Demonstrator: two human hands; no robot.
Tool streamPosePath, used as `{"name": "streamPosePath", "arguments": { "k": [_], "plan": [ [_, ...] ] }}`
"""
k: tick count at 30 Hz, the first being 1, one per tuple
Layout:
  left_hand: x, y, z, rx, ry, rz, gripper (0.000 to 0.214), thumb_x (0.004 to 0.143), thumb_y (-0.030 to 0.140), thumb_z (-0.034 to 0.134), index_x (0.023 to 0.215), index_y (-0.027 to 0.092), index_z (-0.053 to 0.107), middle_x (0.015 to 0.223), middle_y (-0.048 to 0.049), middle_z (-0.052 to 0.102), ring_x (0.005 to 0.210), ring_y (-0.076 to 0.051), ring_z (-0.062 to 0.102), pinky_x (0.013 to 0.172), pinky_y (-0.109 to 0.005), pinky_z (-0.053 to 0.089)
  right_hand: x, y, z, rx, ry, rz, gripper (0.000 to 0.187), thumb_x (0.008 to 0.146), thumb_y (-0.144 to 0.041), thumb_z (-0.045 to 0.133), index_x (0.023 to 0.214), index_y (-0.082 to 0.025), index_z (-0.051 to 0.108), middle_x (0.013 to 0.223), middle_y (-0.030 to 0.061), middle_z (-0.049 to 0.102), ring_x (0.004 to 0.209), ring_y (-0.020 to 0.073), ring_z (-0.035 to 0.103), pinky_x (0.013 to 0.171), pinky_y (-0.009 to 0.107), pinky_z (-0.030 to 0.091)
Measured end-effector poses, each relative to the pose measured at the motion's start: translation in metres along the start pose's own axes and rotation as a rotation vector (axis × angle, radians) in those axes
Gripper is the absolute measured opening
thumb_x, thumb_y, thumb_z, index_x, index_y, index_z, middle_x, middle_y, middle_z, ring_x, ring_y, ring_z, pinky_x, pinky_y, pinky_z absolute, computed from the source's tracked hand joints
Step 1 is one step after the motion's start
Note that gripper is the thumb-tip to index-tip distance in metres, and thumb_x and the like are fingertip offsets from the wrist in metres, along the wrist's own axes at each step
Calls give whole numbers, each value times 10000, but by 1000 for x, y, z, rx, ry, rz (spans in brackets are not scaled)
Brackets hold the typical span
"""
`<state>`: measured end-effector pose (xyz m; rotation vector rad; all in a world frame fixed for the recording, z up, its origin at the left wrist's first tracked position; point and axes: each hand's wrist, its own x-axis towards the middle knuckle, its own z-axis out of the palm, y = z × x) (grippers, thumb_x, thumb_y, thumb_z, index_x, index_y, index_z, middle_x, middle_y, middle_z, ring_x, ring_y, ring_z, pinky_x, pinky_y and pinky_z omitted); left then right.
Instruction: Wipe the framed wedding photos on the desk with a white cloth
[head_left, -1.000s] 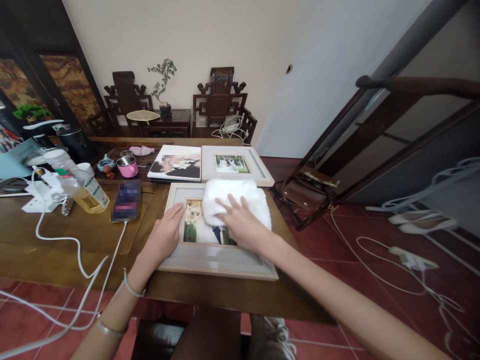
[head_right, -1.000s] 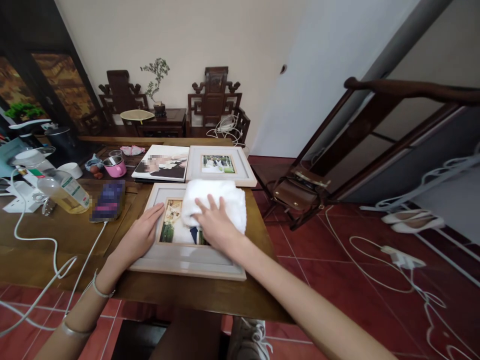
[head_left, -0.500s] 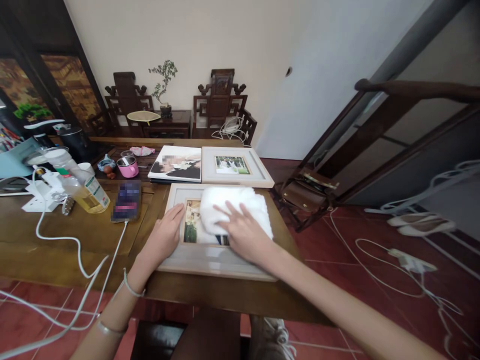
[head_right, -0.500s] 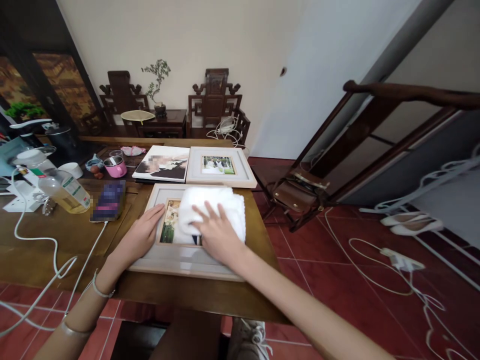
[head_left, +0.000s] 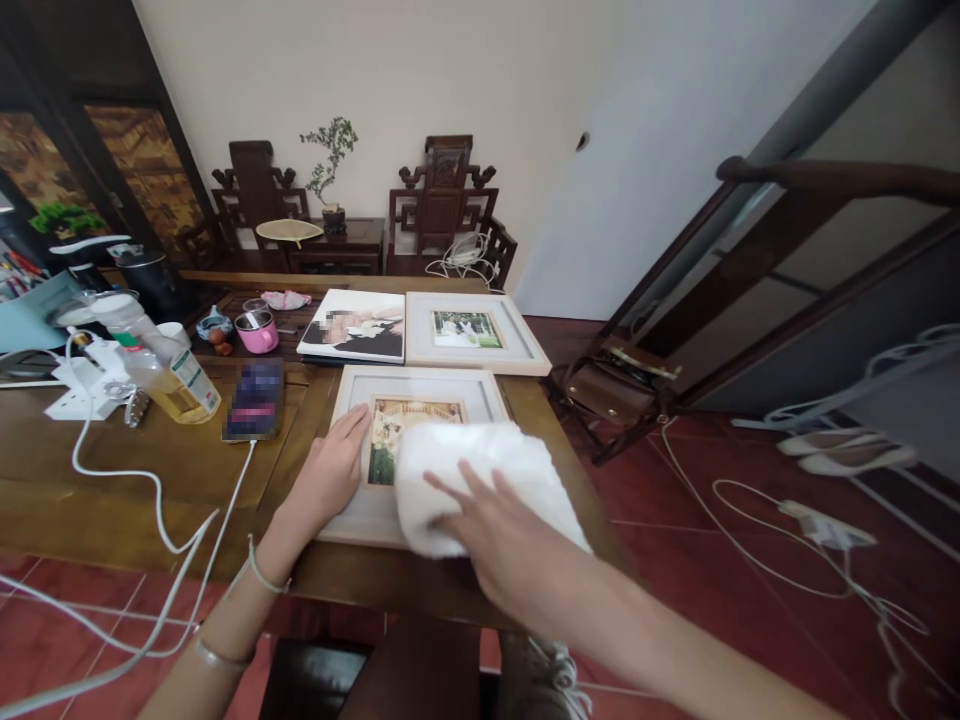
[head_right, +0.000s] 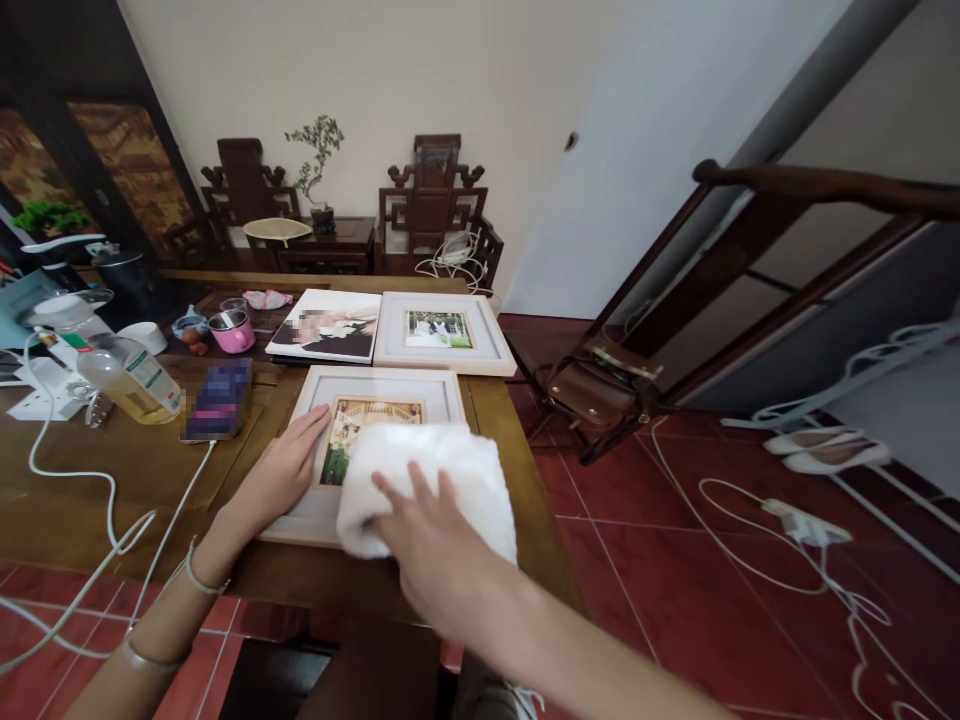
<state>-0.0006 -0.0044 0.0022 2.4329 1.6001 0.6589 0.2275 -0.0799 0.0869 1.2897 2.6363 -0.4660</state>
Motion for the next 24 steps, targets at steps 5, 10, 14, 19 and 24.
{"name": "streamPosePath", "arguments": {
  "k": [5,10,14,19,24],
  "plan": [
    [1,4,-5,31,-51,-14,517,946,117,318,1451,133,427,1523,-141,435,1408,-251,410,1091,-462,452,-11,-15,9,111,3,-105,581,713,-16,517,1233,-219,676,1594,76,297,1450,444,185,1123,691,234],
    [1,3,-5,17,-51,4,515,944,113,316,1443,142,436,1524,-139,434,1408,-248,410,1129,-482,405,50,31,4,-34,266,10,653,701,51,482,1294,-175,636,1560,111,379,1448,387,258,1150,609,253],
    [0,-2,-1,0,-4,45,525,928,87,337,1436,155,448,1504,-133,462,1407,-236,410,1164,-483,361,100,64,-18,-276,384,85,547,808,36,466,1295,-152,629,1595,139,293,1445,441,221,1095,674,284],
    [-1,-1,-1,-13,3,23,538,917,76,330,1437,152,444,1514,-131,448,1408,-240,410,1141,-486,396,109,53,-16,-321,263,82,499,824,30,492,1230,-196,674,1622,93,230,1441,500,154,1056,753,267],
    [1,6,-8,14,-78,-33,556,912,84,322,1460,126,409,1537,-143,411,1418,-269,393,1065,-496,476,49,0,-13,-169,-13,56,606,722,42,575,1287,-166,641,1613,122,238,1421,526,176,1075,731,286]
  ]
}}
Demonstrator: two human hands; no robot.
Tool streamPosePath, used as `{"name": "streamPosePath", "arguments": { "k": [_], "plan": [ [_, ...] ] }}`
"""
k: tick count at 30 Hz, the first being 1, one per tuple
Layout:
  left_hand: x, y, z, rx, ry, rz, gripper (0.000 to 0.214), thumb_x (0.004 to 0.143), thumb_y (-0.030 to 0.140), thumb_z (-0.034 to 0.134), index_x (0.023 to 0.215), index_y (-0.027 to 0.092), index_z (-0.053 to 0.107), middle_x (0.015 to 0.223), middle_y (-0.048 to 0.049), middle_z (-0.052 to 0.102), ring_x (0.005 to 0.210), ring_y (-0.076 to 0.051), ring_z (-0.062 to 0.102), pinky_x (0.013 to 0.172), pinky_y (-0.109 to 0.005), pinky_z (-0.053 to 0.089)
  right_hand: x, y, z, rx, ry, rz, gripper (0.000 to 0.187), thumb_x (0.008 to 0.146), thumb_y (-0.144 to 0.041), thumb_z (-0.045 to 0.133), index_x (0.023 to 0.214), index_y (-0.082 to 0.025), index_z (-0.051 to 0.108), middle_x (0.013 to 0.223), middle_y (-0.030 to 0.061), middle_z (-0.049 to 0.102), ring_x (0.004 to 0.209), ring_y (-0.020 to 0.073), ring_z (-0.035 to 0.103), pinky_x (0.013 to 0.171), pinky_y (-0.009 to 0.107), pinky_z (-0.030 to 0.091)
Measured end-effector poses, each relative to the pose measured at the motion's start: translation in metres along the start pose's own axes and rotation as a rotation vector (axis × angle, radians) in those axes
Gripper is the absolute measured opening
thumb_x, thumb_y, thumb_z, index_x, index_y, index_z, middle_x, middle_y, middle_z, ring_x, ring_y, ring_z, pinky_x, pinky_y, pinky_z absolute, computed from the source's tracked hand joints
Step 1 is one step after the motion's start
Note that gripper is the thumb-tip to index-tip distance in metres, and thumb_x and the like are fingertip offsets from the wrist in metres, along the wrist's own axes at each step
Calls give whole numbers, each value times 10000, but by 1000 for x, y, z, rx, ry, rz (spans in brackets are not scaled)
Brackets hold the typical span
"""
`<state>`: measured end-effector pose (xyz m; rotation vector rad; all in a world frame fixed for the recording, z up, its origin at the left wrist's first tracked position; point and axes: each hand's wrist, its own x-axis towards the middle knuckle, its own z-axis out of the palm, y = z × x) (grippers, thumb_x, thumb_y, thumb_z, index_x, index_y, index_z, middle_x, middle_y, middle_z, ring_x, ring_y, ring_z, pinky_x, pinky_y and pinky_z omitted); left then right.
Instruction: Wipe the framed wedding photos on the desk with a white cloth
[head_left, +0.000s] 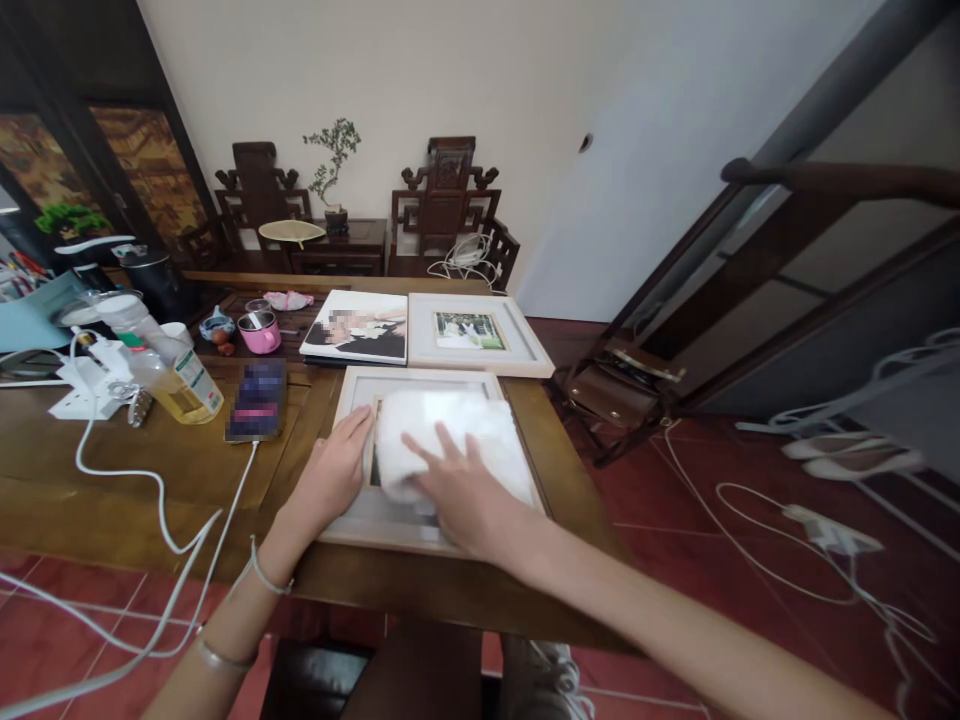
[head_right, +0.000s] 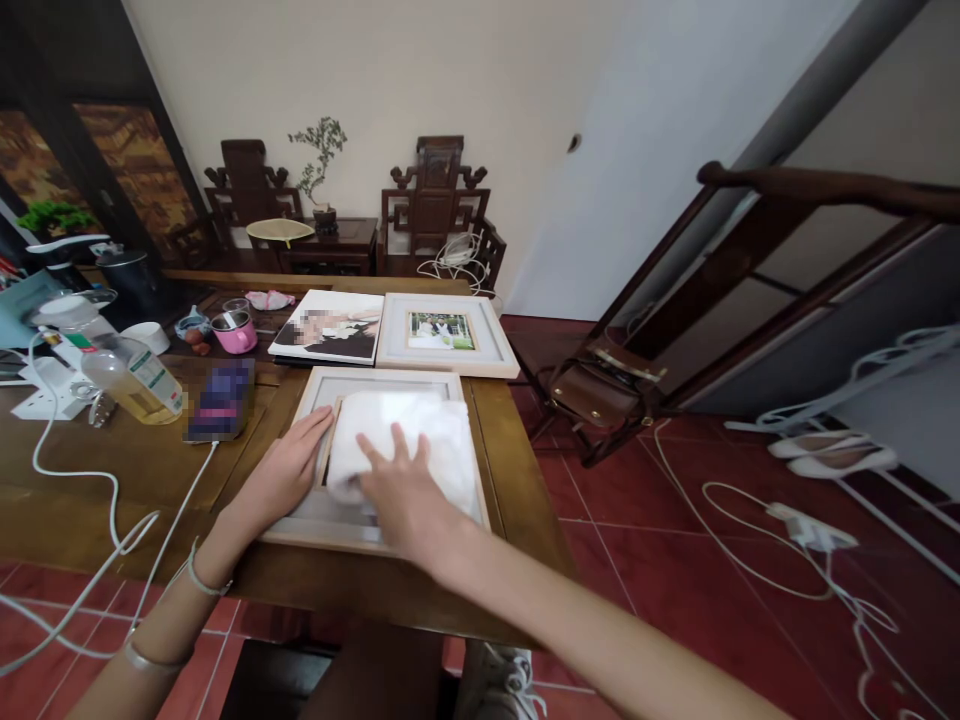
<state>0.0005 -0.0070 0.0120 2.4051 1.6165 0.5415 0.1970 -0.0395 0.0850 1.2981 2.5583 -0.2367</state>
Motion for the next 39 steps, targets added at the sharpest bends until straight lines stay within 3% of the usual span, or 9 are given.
{"name": "streamPosePath", "arguments": {
  "k": [3,6,12,16,22,27,31,34,39],
  "plan": [
    [0,1,-2,-5,-9,-1,541,921,95,330,1452,128,424,1535,-141,415,1419,-268,392,1067,-475,476,-41,-18,-12,123,-156,-114,617,722,32,548,1291,-189,639,1605,103,263,1425,496,204,1079,693,329],
    [-1,0,-1,-57,18,4,500,960,142,320,1445,149,440,1540,-126,412,1424,-261,386,1092,-476,451,-52,-13,-14,239,-143,-153,648,749,37,474,1316,-242,617,1588,47,328,1437,425,245,1107,637,338],
    [-2,2,-3,-267,144,36,501,1030,320,272,1495,153,357,1566,-114,372,1458,-217,326,1214,-440,278,24,16,0,64,120,120,665,766,39,472,1396,-166,537,1634,119,170,1444,502,126,1069,746,257],
    [-2,5,-7,-423,223,-19,574,1026,421,255,1500,108,339,1566,-142,363,1458,-217,326,1229,-417,234,56,3,-2,-16,157,47,590,806,-23,498,1380,-147,552,1640,119,147,1436,528,106,1049,775,254],
    [-3,4,-6,-512,298,-66,574,1030,421,197,1474,114,392,1530,-130,427,1434,-212,371,1219,-420,264,4,-38,-2,41,52,-163,523,807,-75,539,1318,-158,614,1613,122,251,1425,518,182,1072,724,294],
    [1,-5,4,-285,213,32,456,995,309,358,1384,126,508,1509,-151,452,1430,-253,378,1204,-473,296,-42,-27,8,136,-92,-112,583,710,-24,591,1269,-174,661,1614,114,211,1436,512,117,1094,747,214],
    [0,-11,11,-165,164,95,484,956,130,326,1416,159,474,1527,-136,429,1442,-238,359,1181,-494,334,-74,12,37,138,-15,24,500,683,20,525,1070,-194,757,1554,112,353,1420,496,220,1062,764,256],
    [-1,-10,10,-83,96,104,521,908,77,348,1406,144,485,1509,-133,457,1428,-238,385,1168,-495,358,-92,35,61,100,195,17,452,655,13,514,938,-227,773,1515,64,438,1424,451,272,1078,735,275],
    [-2,-5,5,-3,42,113,528,898,76,360,1411,126,474,1518,-130,443,1425,-239,389,1154,-500,380,-72,52,64,34,361,22,486,656,29,492,988,-202,762,1523,70,440,1446,417,243,1115,683,259]
  ]
}}
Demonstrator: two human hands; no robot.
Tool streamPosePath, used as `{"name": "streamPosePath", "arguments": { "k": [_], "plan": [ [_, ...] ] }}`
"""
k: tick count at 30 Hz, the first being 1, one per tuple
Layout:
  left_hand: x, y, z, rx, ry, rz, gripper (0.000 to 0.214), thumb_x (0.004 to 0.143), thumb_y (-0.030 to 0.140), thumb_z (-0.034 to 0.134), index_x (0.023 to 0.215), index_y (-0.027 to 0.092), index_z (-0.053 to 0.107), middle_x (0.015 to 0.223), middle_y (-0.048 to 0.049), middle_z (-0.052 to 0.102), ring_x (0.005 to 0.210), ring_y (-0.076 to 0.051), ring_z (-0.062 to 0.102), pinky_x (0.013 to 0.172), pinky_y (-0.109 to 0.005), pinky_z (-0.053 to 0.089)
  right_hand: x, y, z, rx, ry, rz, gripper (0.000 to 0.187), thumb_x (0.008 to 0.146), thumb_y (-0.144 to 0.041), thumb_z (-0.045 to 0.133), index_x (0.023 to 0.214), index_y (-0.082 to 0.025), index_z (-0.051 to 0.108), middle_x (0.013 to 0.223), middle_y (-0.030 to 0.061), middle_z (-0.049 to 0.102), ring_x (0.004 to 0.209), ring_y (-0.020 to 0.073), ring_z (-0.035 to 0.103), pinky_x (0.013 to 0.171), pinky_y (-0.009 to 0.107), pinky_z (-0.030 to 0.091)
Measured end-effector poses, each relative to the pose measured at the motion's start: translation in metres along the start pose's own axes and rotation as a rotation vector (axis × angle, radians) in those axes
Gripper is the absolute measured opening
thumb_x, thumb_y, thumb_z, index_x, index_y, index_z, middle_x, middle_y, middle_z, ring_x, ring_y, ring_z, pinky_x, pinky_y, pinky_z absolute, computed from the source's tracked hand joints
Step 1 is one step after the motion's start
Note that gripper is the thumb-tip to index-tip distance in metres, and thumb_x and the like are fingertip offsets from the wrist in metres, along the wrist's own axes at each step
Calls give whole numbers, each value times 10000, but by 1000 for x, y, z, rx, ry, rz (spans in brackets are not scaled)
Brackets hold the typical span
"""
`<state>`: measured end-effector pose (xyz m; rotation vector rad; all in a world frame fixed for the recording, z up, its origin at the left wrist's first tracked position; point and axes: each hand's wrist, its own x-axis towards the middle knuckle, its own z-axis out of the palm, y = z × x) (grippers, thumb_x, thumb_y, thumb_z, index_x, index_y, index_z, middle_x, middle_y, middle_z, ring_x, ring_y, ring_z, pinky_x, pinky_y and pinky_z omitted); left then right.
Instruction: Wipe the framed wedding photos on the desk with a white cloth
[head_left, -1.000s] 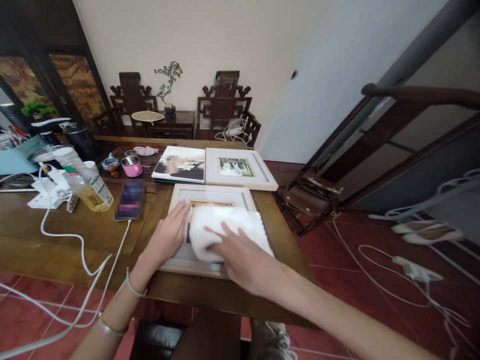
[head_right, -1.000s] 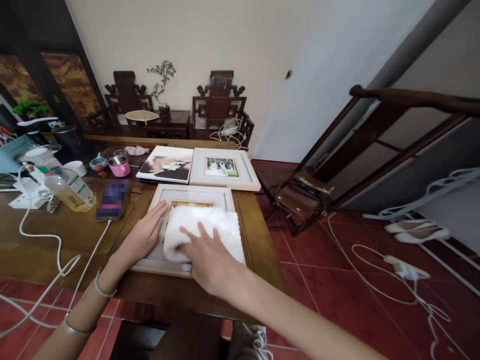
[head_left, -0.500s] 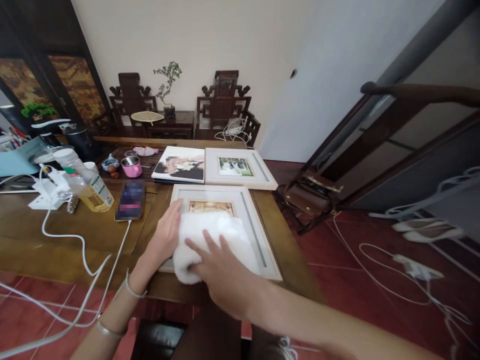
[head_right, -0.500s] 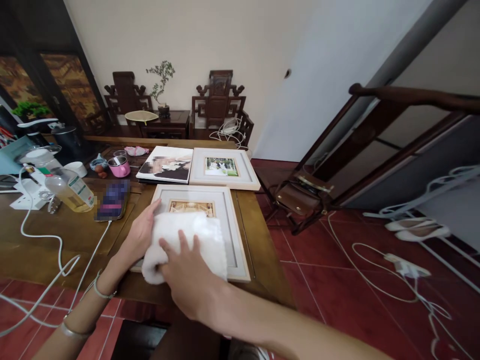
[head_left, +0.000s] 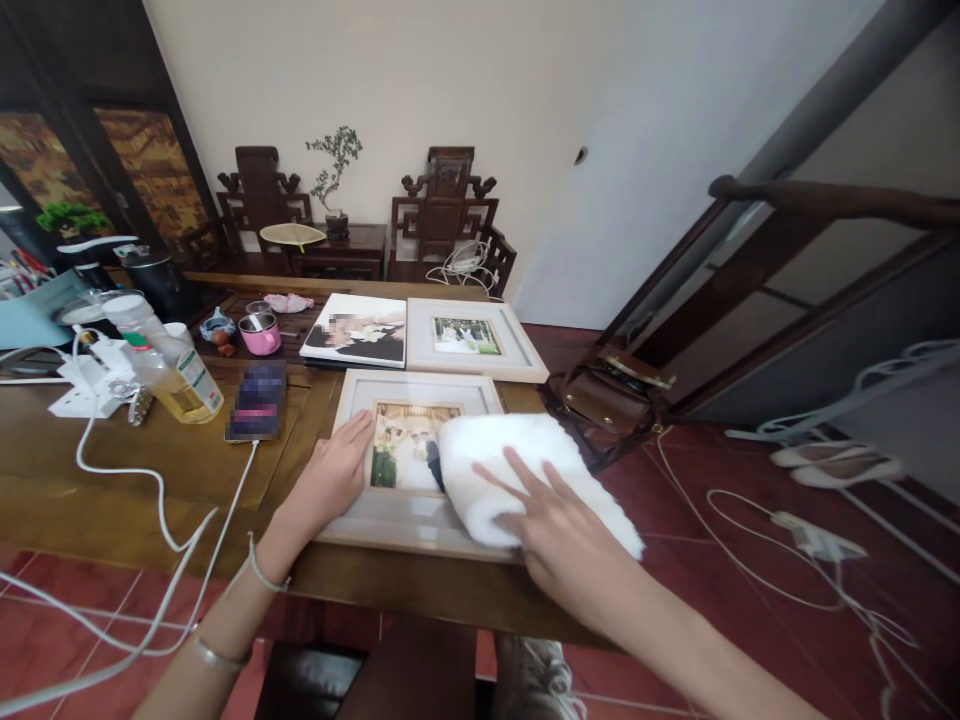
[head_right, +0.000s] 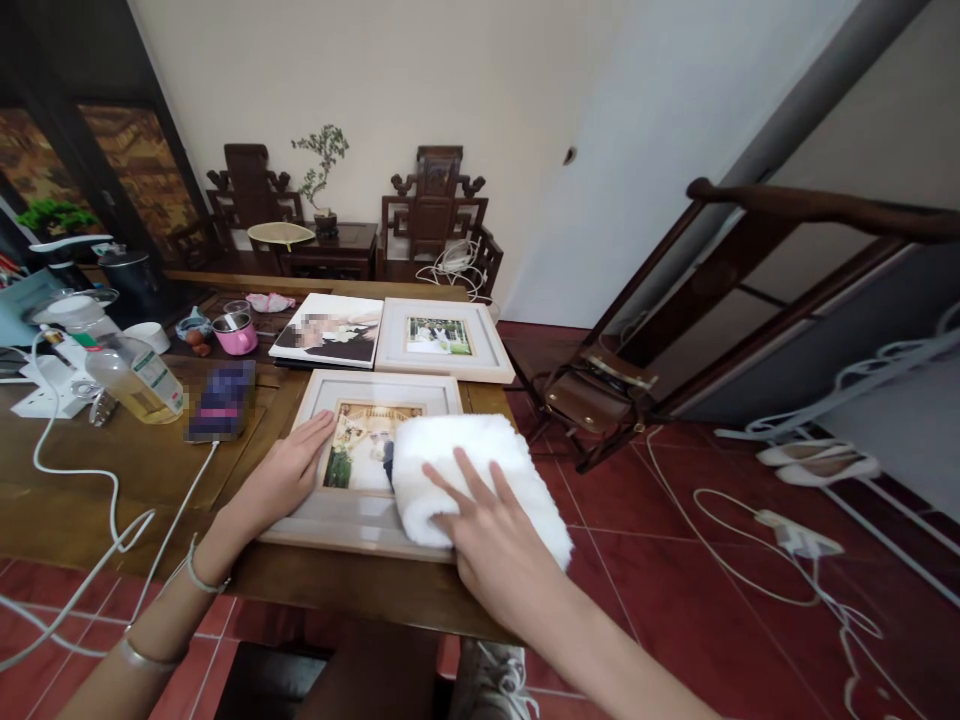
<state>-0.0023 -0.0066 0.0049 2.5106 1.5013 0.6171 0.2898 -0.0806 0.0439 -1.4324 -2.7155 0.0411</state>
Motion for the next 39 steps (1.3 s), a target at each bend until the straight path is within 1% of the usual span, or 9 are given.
{"name": "streamPosePath", "arguments": {
  "k": [6,10,14,19,26,29,34,37,39],
  "plan": [
    [-1,0,-1,-14,-9,-9,506,923,98,352,1412,141,473,1514,-132,449,1416,-251,405,1116,-521,424,109,9,-22,-29,17,71,548,731,45,515,1239,-110,647,1483,201,471,1425,419,297,1078,653,315],
    [0,0,-2,-39,24,22,465,942,120,356,1384,136,499,1465,-149,505,1386,-260,445,1128,-519,411,168,-12,-23,-23,24,-127,524,824,8,526,1305,-186,602,1536,113,426,1474,309,223,1159,562,222],
    [1,-2,-2,-65,46,47,438,952,127,367,1360,161,522,1391,-136,573,1347,-254,485,1124,-499,421,187,-27,-14,-51,4,-253,540,819,38,495,1291,-197,610,1543,83,423,1473,266,236,1182,510,175],
    [0,-6,4,-58,73,47,474,954,129,362,1417,151,466,1487,-137,484,1400,-248,425,1147,-498,392,168,4,-17,-86,-51,-125,447,778,37,551,1152,-163,694,1278,167,661,1411,290,375,1142,532,246],
    [-2,-3,7,-27,79,-24,480,967,151,330,1429,128,454,1506,-148,457,1413,-240,409,1144,-487,396,113,54,-34,-165,-87,79,569,724,104,407,1132,-145,715,1207,187,689,1333,312,485,1087,535,343],
    [-2,-1,6,-15,74,-38,479,965,158,334,1426,129,461,1505,-148,458,1410,-240,414,1133,-479,411,82,44,-33,-149,-106,74,596,675,114,395,1129,-104,712,1318,214,622,1389,352,399,1081,556,354],
    [-1,1,3,-11,57,-49,472,973,179,324,1419,128,468,1502,-144,463,1406,-242,420,1136,-480,408,15,-8,-43,7,-255,56,596,637,99,433,1107,-127,722,1465,189,492,1434,396,287,1100,618,331],
    [1,0,2,-21,44,-30,466,973,191,333,1413,123,472,1500,-151,465,1404,-244,422,1150,-484,390,-11,-31,-53,117,-350,42,577,658,86,442,1089,-171,727,1449,167,520,1430,363,306,1115,588,340],
    [2,0,1,-25,39,-21,462,975,192,332,1409,123,475,1503,-150,461,1407,-244,416,1167,-488,362,-12,-33,-54,141,-361,62,593,665,94,417,1093,-178,725,1378,168,590,1425,329,331,1123,545,349]
  ]
}}
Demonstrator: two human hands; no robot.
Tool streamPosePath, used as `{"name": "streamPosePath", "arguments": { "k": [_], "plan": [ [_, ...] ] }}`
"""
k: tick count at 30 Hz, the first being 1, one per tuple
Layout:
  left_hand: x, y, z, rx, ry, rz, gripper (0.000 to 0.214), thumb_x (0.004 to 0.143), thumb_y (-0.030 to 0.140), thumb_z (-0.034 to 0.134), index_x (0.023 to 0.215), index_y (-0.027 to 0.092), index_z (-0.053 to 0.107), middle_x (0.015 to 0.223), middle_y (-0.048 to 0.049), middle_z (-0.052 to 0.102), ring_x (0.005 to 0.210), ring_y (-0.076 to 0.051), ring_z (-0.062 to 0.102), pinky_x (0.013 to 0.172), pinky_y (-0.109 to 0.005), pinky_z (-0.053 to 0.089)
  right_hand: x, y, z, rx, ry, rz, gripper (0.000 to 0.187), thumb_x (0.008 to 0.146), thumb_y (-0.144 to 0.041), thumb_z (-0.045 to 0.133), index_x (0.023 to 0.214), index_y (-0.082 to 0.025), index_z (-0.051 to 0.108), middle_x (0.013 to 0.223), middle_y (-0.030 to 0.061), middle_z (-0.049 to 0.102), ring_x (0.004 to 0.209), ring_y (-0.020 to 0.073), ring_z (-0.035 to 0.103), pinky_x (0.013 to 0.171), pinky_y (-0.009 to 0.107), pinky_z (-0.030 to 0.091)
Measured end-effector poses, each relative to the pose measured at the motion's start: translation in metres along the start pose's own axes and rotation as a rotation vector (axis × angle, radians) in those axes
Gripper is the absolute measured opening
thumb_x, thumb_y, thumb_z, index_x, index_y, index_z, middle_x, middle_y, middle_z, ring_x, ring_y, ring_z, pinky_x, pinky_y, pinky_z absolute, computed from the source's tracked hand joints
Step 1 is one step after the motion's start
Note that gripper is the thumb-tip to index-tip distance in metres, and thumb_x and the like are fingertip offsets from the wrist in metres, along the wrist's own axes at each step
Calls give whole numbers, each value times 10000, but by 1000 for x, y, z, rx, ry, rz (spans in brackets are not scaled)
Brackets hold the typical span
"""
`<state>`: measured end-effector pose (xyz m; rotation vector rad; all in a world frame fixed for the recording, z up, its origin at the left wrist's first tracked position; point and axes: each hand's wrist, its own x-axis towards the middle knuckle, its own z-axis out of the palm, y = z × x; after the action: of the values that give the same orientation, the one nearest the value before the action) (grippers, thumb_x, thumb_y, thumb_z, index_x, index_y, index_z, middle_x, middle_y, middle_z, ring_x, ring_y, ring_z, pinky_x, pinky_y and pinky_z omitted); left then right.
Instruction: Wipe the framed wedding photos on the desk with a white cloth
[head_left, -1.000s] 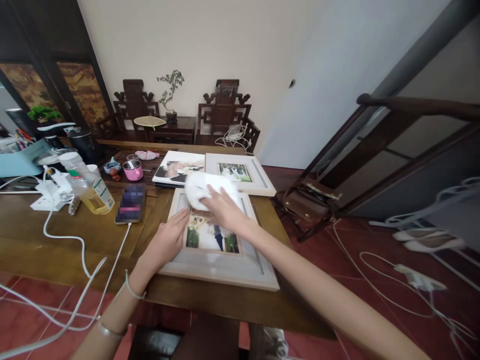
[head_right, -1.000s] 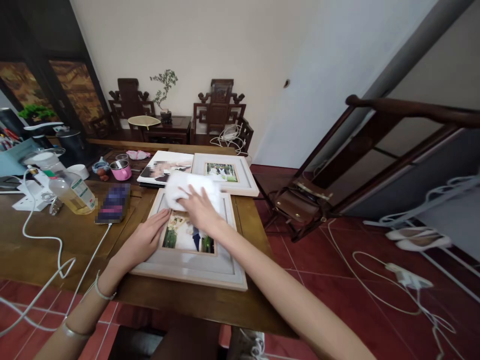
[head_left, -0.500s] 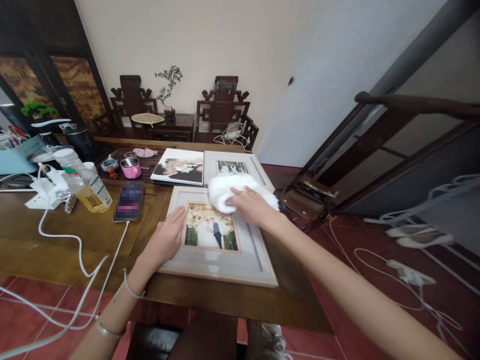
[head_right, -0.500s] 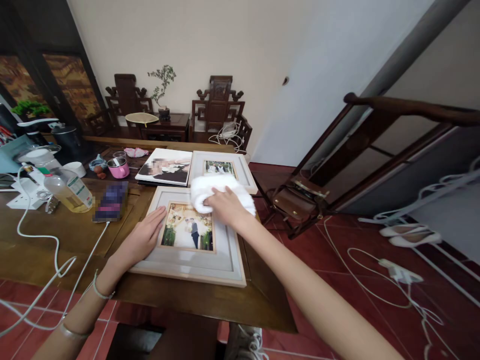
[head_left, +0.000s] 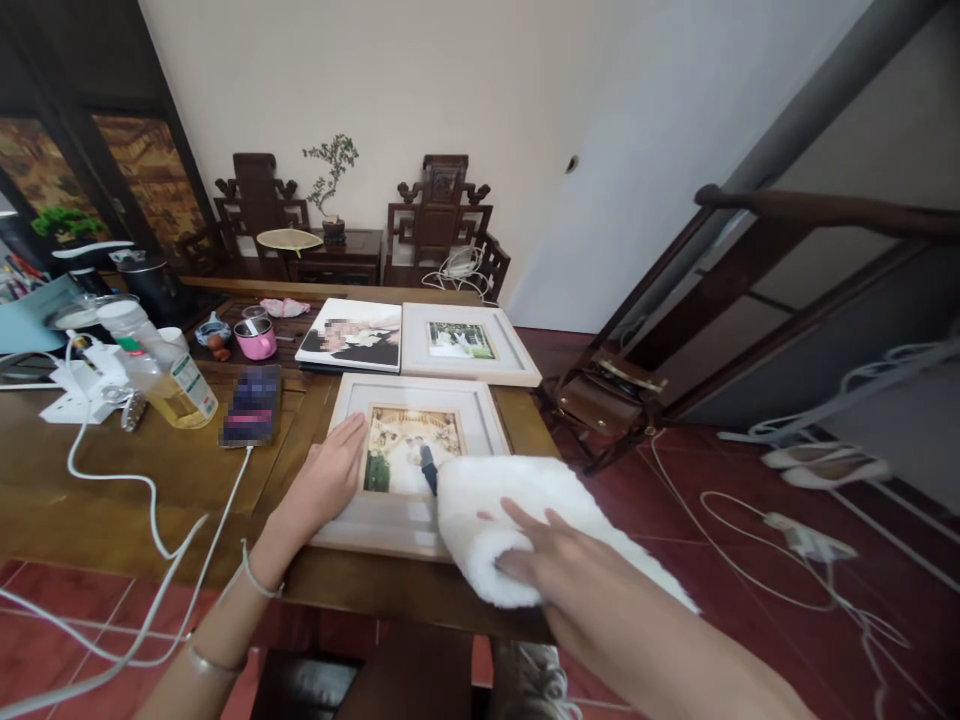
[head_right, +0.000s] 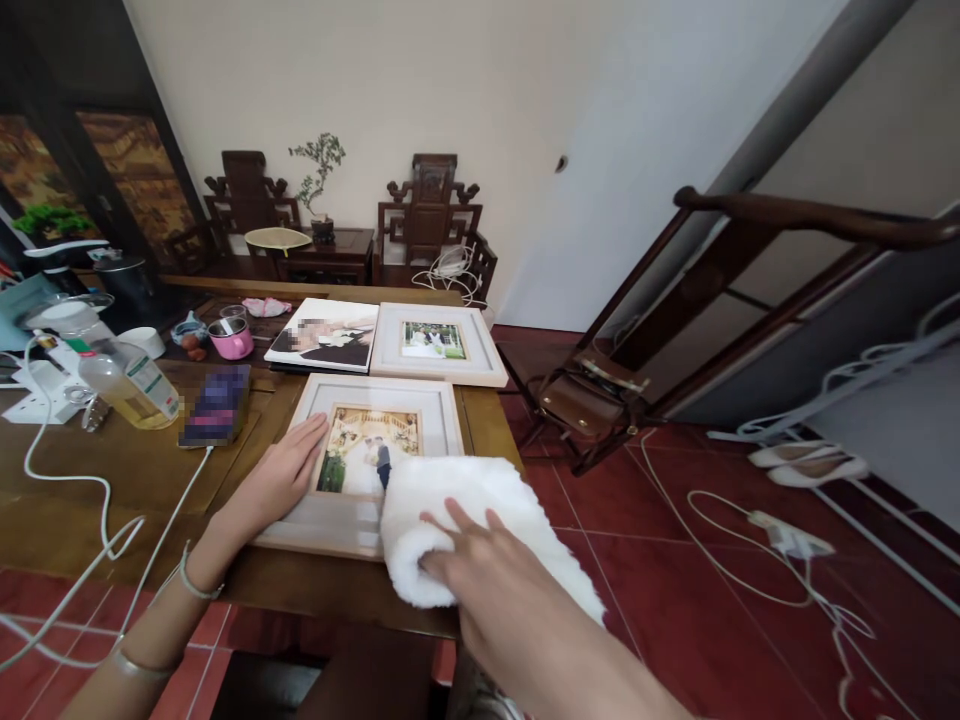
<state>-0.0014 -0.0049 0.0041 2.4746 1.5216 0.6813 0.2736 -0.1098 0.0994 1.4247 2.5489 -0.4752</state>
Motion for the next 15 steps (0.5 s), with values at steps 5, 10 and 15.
{"name": "streamPosePath", "arguments": {
  "k": [5,10,15],
  "plan": [
    [1,-1,-1,-9,-26,-2,457,983,202,329,1409,122,473,1508,-151,454,1411,-251,408,1165,-507,355,62,35,-4,-88,261,57,594,688,74,403,1173,-122,685,1445,191,519,1434,344,315,1137,568,294],
    [0,-3,1,-30,-2,-26,451,990,223,333,1414,159,471,1499,-138,469,1402,-247,423,1138,-513,390,128,75,-20,-195,444,127,532,768,22,427,1255,-60,624,1496,227,442,1437,355,299,1125,560,283],
    [-1,-1,1,-21,25,-22,454,982,216,352,1414,164,478,1487,-144,483,1390,-248,441,1128,-493,409,112,62,-10,-216,387,72,494,770,2,471,1211,-98,671,1492,203,459,1429,392,295,1119,612,256]
  ]
}}
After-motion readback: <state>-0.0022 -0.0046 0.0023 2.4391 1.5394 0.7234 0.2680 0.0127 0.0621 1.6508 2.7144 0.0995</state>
